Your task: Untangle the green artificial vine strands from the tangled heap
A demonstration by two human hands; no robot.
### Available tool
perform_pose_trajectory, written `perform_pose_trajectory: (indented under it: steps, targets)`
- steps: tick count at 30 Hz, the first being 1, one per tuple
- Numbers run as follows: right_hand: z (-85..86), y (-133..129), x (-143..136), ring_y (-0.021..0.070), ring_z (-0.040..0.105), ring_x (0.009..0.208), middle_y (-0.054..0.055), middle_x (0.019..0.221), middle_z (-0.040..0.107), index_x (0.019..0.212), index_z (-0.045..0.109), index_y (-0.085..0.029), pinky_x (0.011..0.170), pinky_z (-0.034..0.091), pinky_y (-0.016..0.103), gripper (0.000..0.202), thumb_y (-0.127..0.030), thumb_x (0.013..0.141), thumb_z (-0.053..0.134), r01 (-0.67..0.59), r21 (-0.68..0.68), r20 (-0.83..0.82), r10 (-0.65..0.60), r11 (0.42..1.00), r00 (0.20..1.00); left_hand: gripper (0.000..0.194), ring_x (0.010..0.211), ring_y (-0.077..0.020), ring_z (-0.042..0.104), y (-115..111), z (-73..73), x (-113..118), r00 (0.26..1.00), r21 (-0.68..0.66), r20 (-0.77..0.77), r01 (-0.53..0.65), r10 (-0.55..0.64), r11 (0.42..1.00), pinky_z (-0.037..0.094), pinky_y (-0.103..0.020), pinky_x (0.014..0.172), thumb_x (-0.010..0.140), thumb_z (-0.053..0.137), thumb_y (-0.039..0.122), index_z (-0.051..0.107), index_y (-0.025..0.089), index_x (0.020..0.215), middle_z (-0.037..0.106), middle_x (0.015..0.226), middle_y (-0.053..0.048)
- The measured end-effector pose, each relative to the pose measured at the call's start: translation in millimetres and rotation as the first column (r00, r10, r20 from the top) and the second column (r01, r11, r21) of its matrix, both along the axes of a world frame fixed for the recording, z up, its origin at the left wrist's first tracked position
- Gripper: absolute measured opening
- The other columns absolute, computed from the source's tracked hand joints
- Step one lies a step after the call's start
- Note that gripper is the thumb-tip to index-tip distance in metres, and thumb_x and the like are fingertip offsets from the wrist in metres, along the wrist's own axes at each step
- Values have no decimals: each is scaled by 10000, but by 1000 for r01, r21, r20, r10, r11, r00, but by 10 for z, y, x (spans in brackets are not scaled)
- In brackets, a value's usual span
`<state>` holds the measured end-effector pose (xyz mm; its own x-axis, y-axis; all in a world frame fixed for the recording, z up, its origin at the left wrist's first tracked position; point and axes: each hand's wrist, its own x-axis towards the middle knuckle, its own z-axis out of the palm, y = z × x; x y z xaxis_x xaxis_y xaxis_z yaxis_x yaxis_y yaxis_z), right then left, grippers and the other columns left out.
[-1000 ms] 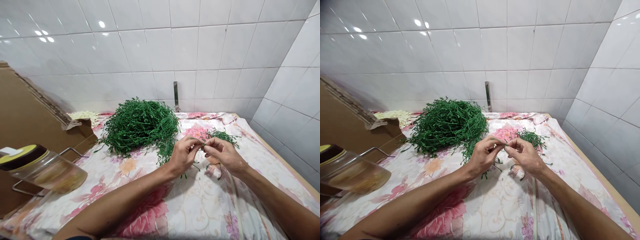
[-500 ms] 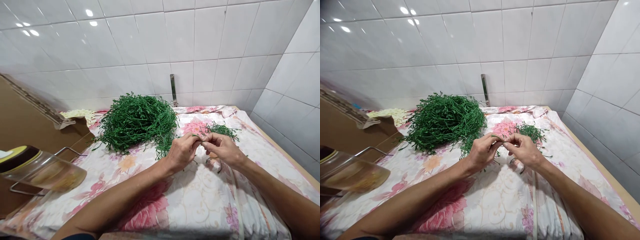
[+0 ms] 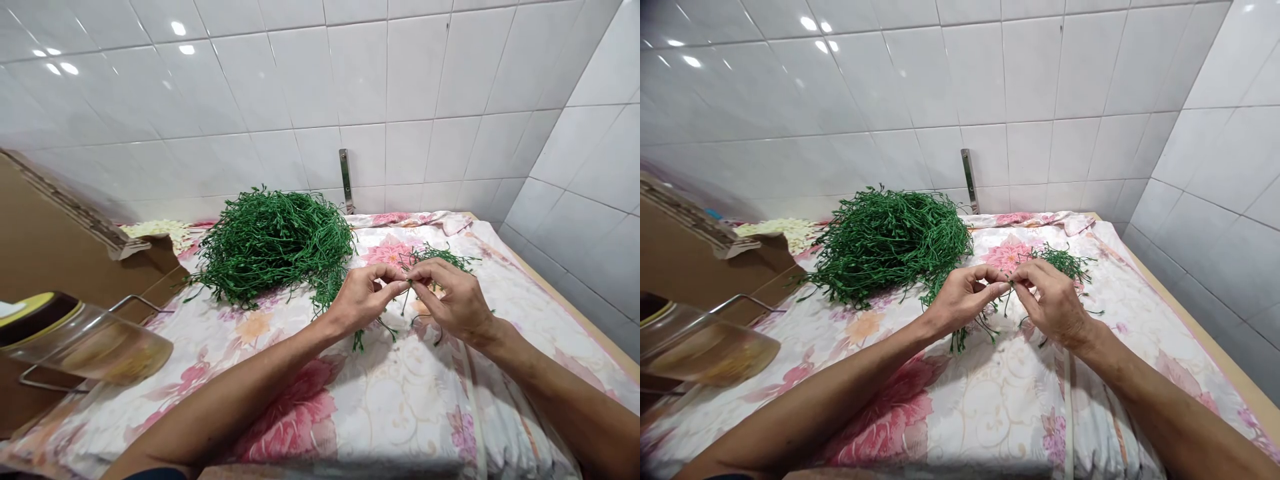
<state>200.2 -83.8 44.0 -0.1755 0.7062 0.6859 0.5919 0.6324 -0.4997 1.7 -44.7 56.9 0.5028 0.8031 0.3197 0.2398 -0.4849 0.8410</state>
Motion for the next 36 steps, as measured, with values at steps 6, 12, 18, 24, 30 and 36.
perform_pose_trajectory:
  steps: [6,12,18,24,30,36]
  targets:
    - [-44,4,-13,243,677,931,96,1045,723,1032,688,-231,837,574,401,160,-346,948,617,-84,-269,-181,35,959,983,110,697,-113,615,-22,-31,-21,998,386,-17,-49,60,921,470,-234,659,924,659,229,731,153,890,732,816,-35]
    - [-15,17,-24,195,651,849,74,990,718,1058,701,-194,708,538,313,301,-461,934,639,-299,-489,-389,101,819,916,91,722,-120,622,-29,-64,-17,996,409,8,-81,85,909,471,-234,648,915,669,206,740,154,890,718,828,-43]
    - [-65,52,-13,162,579,700,42,815,686,897,710,-181,625,464,292,337,-516,897,681,-188,-452,-365,12,872,931,129,717,-125,642,-39,-76,15,995,213,5,-98,100,972,488,-230,637,933,646,240,742,163,896,734,815,-31]
    - [-113,60,-12,180,604,740,44,831,696,907,703,-196,688,479,308,241,-432,921,653,-123,-438,-286,-9,891,958,105,768,-144,644,6,-158,0,992,442,-45,-84,115,893,502,-269,714,945,625,219,712,164,925,727,861,-51]
    - [-92,43,-27,160,557,669,14,748,649,822,653,-207,624,445,288,159,-350,891,640,-67,-474,-208,-37,878,977,94,738,-139,610,6,-157,-12,987,482,-109,-50,116,875,466,-265,680,951,596,193,666,168,893,697,838,-46]
    - [-92,12,-42,158,557,657,13,756,643,833,610,-212,633,427,294,94,-252,910,573,59,-350,27,-53,935,998,90,670,-133,572,-34,-117,5,967,391,-224,-27,123,920,410,-263,630,918,585,163,631,168,841,669,775,-23]
